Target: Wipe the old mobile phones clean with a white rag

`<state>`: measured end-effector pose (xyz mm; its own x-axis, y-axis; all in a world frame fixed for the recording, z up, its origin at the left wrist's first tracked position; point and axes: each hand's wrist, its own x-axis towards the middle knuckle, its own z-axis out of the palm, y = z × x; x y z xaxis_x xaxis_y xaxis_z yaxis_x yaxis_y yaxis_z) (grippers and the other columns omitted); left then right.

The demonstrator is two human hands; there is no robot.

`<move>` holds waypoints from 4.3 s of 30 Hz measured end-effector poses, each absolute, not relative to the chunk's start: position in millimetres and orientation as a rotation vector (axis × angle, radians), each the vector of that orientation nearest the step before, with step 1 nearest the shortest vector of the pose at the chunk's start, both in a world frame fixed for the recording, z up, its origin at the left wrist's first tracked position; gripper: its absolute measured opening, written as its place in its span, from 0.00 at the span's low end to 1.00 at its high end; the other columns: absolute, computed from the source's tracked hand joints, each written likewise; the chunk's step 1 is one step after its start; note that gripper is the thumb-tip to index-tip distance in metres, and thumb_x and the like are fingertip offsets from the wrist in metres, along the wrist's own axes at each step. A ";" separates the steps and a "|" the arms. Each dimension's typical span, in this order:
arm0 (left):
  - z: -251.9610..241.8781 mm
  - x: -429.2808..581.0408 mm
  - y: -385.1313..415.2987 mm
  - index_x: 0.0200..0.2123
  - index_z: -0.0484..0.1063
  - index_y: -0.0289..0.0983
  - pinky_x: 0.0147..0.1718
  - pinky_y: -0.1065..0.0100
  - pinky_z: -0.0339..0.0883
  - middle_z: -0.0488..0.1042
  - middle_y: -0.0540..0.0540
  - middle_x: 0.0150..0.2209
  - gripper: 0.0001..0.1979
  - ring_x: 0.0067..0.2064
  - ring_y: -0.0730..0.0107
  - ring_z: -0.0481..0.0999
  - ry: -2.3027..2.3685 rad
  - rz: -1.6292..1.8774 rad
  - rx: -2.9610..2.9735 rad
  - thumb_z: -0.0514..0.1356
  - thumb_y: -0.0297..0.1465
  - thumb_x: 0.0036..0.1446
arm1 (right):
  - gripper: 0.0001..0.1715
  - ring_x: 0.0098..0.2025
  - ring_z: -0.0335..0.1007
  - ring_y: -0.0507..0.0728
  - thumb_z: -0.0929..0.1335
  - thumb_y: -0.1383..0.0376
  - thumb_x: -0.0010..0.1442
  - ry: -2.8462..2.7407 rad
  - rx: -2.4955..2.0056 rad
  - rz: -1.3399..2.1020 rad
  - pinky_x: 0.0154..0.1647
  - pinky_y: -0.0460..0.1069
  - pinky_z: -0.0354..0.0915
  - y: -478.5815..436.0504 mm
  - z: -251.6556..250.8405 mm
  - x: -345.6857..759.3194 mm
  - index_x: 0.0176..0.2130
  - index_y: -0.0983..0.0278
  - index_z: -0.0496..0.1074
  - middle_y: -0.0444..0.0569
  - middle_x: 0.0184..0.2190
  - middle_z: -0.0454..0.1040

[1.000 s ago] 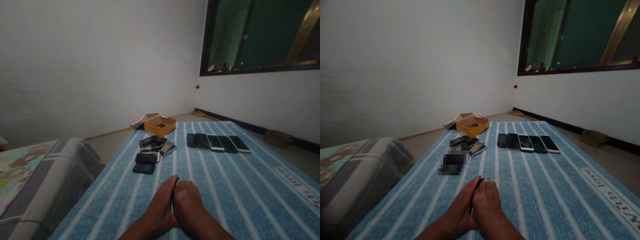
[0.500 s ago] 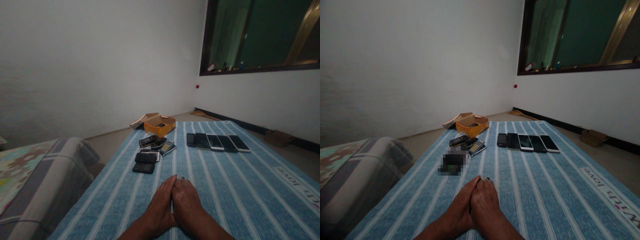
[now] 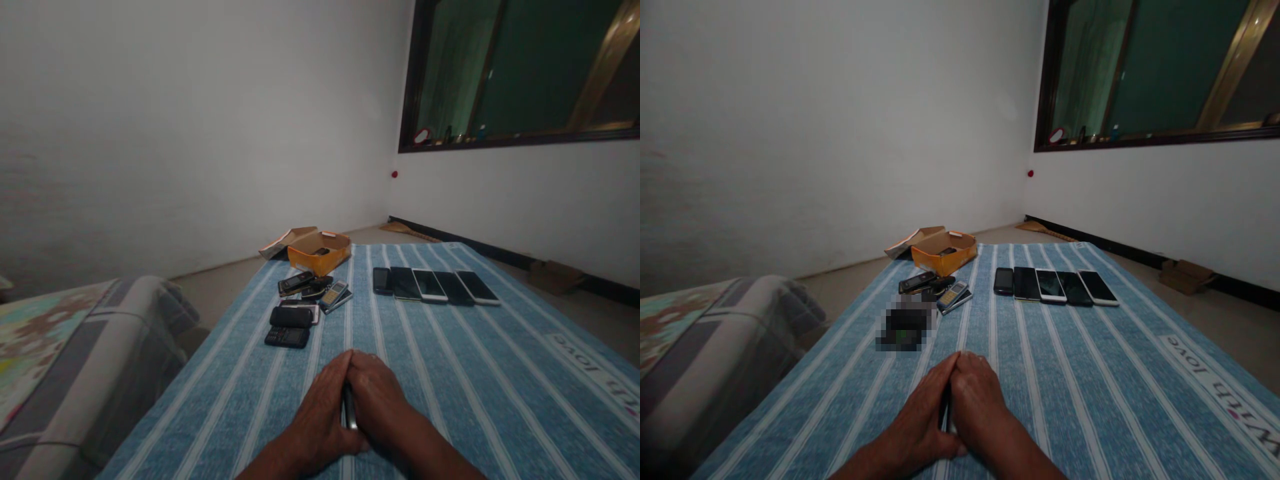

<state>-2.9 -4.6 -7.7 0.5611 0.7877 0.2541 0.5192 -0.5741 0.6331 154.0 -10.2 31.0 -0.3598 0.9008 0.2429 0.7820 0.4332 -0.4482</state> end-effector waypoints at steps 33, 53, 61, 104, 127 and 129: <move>-26.4 -11.7 -3.6 0.69 0.30 0.46 0.63 0.39 0.50 0.50 0.33 0.69 0.70 0.68 0.38 0.51 1.032 0.593 2.390 0.77 0.40 0.34 | 0.19 0.58 0.66 0.59 0.65 0.73 0.59 -2.306 -1.195 0.323 0.58 0.52 0.61 -31.2 -1.4 182.0 0.49 0.62 0.74 0.54 0.55 0.72; -33.7 -15.1 -2.1 0.69 0.30 0.47 0.62 0.42 0.57 0.54 0.35 0.67 0.62 0.65 0.37 0.57 0.995 0.729 2.497 0.71 0.39 0.43 | 0.25 0.57 0.68 0.62 0.68 0.68 0.57 -2.239 -1.136 -0.079 0.56 0.53 0.66 -19.3 -43.4 184.8 0.55 0.61 0.70 0.56 0.56 0.71; -45.6 -12.7 1.1 0.69 0.30 0.46 0.61 0.41 0.57 0.55 0.33 0.67 0.61 0.65 0.37 0.58 1.068 0.743 2.515 0.69 0.33 0.42 | 0.14 0.53 0.72 0.62 0.68 0.64 0.61 -2.292 -0.909 -0.224 0.52 0.51 0.70 -19.4 -71.3 177.8 0.48 0.59 0.73 0.54 0.52 0.75; -33.7 -8.6 4.7 0.68 0.39 0.43 0.63 0.39 0.51 0.53 0.32 0.67 0.60 0.67 0.35 0.54 1.041 0.689 2.449 0.72 0.35 0.38 | 0.19 0.51 0.73 0.59 0.64 0.74 0.50 -2.185 -1.157 -0.010 0.53 0.50 0.67 -42.3 -32.9 171.2 0.40 0.60 0.75 0.52 0.50 0.76; -56.3 -11.2 5.5 0.69 0.27 0.44 0.62 0.45 0.59 0.50 0.34 0.69 0.65 0.66 0.41 0.56 1.023 0.941 2.553 0.72 0.35 0.42 | 0.23 0.47 0.74 0.58 0.64 0.74 0.58 -2.119 -1.052 0.192 0.50 0.51 0.67 -6.2 -12.5 148.1 0.50 0.59 0.74 0.50 0.46 0.77; -55.3 -10.7 6.3 0.69 0.24 0.44 0.62 0.43 0.58 0.48 0.32 0.69 0.67 0.67 0.39 0.55 1.036 0.938 2.547 0.72 0.34 0.40 | 0.21 0.46 0.74 0.57 0.62 0.74 0.59 -2.099 -1.096 0.224 0.49 0.51 0.67 -1.6 -11.6 146.4 0.48 0.60 0.74 0.50 0.44 0.78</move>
